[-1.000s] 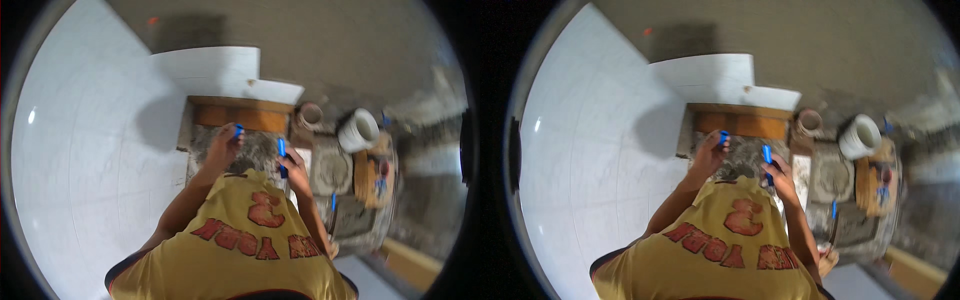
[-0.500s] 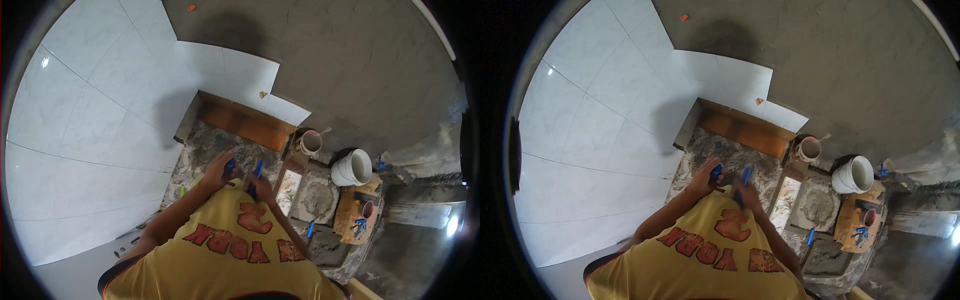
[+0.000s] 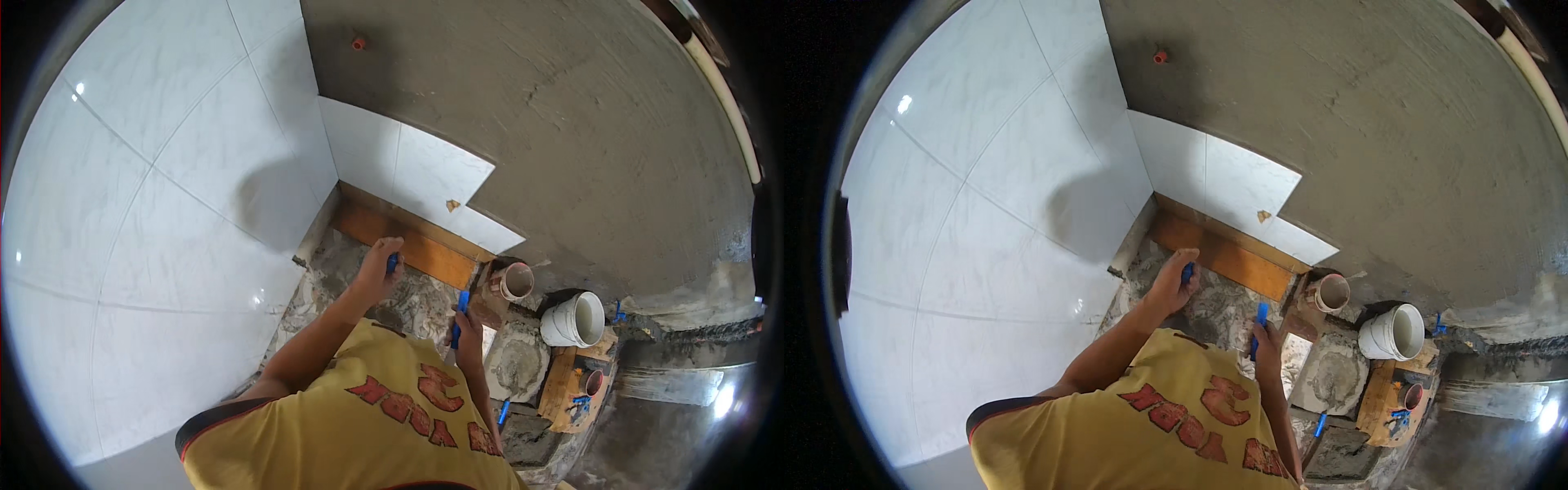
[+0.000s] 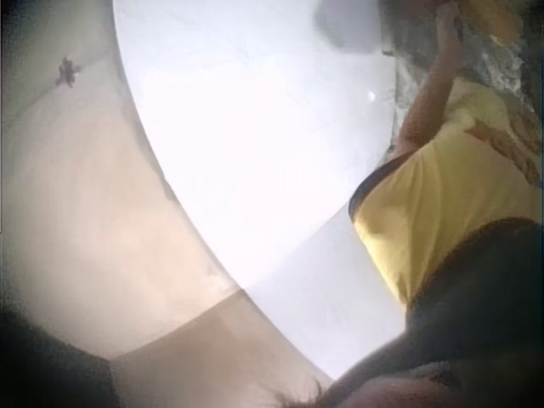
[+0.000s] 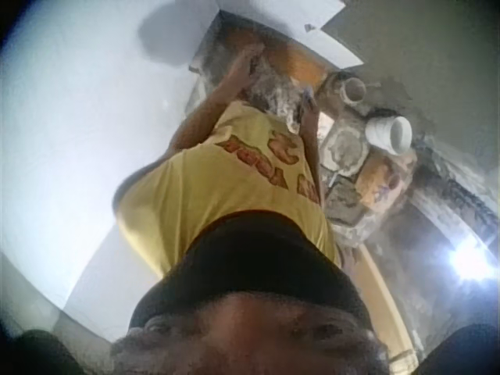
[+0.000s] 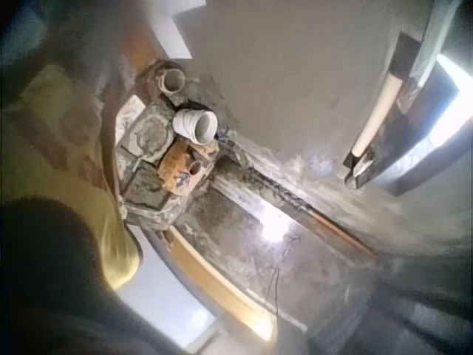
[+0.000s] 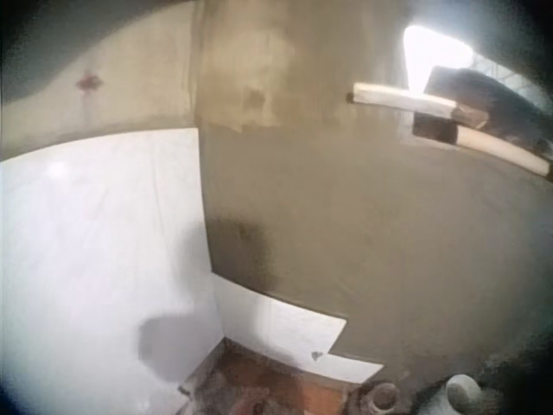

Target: The person prepares a blue pipe by wrapping white sealant tape around a threaded end, then applies a dark substance from a small can to the pipe using a small brush, and finally spreads mortar onto a surface with a trowel to secure a plumbing fixture.

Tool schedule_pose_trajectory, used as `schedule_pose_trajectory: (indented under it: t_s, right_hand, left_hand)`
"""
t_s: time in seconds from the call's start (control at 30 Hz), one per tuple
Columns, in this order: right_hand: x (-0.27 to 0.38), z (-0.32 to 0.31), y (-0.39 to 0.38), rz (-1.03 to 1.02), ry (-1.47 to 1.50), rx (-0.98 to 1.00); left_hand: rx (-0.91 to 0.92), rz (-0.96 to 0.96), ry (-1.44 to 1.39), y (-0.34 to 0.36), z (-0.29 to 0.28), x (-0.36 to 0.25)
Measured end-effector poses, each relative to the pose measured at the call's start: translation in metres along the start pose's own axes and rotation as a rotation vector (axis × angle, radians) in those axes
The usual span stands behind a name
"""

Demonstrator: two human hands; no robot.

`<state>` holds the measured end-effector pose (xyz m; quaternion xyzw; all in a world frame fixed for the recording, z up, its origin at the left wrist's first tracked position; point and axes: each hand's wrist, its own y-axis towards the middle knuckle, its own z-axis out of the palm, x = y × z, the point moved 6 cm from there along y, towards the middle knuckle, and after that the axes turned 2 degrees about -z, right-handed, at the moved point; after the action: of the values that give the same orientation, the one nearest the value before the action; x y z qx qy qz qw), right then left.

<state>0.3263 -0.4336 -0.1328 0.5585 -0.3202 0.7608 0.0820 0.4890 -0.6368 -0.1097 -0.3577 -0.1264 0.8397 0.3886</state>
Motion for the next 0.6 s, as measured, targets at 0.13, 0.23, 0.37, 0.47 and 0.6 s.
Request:
schedule_pose_trajectory:
  t_s: [0.13, 0.23, 0.37, 0.47, 0.6]
  right_hand:
    - [-0.116, -0.05, 0.055, 0.063, -0.424, -0.176]
    - [-0.177, -0.053, 0.04, 0.234, -0.541, -0.322]
    - [-0.229, -0.053, -0.014, 0.512, -0.72, -0.427]
    - [-0.272, -0.053, -0.051, 0.553, -0.654, -0.51]
    - [-0.287, -0.044, -0.062, 0.544, -0.588, -0.577]
  left_hand:
    - [-0.129, 0.149, 0.009, 0.067, -0.012, -0.105]
    - [-0.218, 0.268, 0.192, 0.114, -0.014, -0.201]
    - [-0.282, 0.88, 0.686, 0.151, 0.021, -0.331]
    - [-0.325, 1.331, 0.837, 0.171, 0.076, -0.378]
    - [-0.398, 1.631, 0.974, 0.177, 0.118, -0.405]
